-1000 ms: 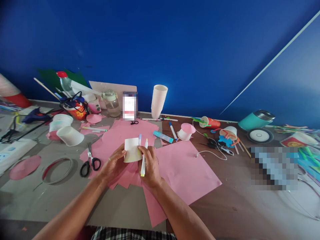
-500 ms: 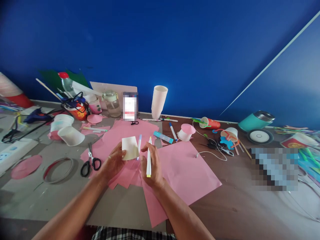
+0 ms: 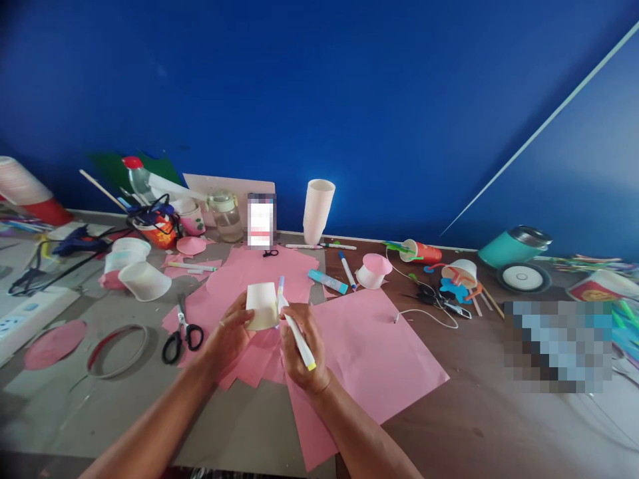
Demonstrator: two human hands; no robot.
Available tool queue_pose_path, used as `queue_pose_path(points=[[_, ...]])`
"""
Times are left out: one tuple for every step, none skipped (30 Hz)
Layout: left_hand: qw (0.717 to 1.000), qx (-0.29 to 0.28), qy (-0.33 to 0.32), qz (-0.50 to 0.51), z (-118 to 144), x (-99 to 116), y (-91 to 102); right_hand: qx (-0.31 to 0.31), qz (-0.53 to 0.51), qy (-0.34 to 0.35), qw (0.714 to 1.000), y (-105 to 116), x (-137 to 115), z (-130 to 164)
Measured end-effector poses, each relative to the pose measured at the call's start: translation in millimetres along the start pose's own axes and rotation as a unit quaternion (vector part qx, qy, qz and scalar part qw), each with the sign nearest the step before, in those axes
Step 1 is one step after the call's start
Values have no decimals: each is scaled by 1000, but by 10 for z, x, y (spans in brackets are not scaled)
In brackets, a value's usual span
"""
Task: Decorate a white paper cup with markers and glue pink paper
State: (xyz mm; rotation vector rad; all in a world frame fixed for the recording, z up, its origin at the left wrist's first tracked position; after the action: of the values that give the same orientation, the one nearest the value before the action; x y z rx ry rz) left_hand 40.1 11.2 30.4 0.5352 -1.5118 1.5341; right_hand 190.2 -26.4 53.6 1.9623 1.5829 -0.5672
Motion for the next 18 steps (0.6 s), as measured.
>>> queue_pose_path(points=[[1000, 0, 0, -1, -1, 0, 0, -14, -3, 16, 1000, -6, -14, -11], [1000, -3, 2, -3, -3, -2, 0, -25, -6, 30, 999, -9, -27, -22], [1000, -6, 4, -4, -4, -7, 0, -30, -9, 39, 999, -8, -38, -30], [1000, -12, 7, -4, -6, -12, -1, -30, -13, 43, 999, -6, -44, -36], [1000, -17, 10, -5, -7, -17, -1, -24, -18, 39, 999, -3, -43, -38], [1000, -23, 11, -5, -8, -20, -2, -17, -23, 31, 999, -1, -37, -38], [1000, -28, 13, -5, -9, -23, -4, -12, -30, 20, 999, -1, -27, -35], [999, -32, 14, -4, -10, -24, -6, -7, -38, 7, 999, -2, -15, -30], [999, -36, 15, -3, -11, -23, -9, -2, -45, -8, 999, -3, -3, -26], [999, -39, 16, -3, -12, -22, -13, 1, -49, -23, 999, -1, 8, -21], [999, -40, 16, -3, -12, -21, -16, 5, -50, -37, 998, 3, 16, -18], [999, -40, 15, -3, -13, -20, -17, 8, -50, -50, 998, 9, 22, -16], [999, -38, 15, -3, -14, -19, -17, 10, -49, -62, 997, 16, 27, -14], [999, -36, 14, -4, -14, -19, -16, 12, -49, -71, 996, 23, 30, -13], [999, -34, 15, -3, -14, -20, -14, 14, -50, -78, 996, 29, 32, -12], [999, -33, 15, -2, -13, -22, -12, 14, -53, -84, 995, 33, 36, -10], [999, -33, 16, 0, -12, -23, -10, 16, -56, -89, 994, 35, 42, -6], [999, -33, 17, 1, -11, -25, -9, 17, -59, -92, 994, 35, 50, -1]])
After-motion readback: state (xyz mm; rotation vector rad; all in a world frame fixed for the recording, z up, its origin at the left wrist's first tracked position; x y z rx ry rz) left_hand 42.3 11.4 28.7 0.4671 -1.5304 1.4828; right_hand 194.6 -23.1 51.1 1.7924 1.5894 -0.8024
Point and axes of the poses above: each hand's wrist, its own z-axis away from the middle knuckle, its own y-axis out of the back of the hand, x = y × z, the point moved 4 cm from there along -z, towards the middle knuckle, and after that the axes turned 8 degrees about y, right-handed, at the moved point
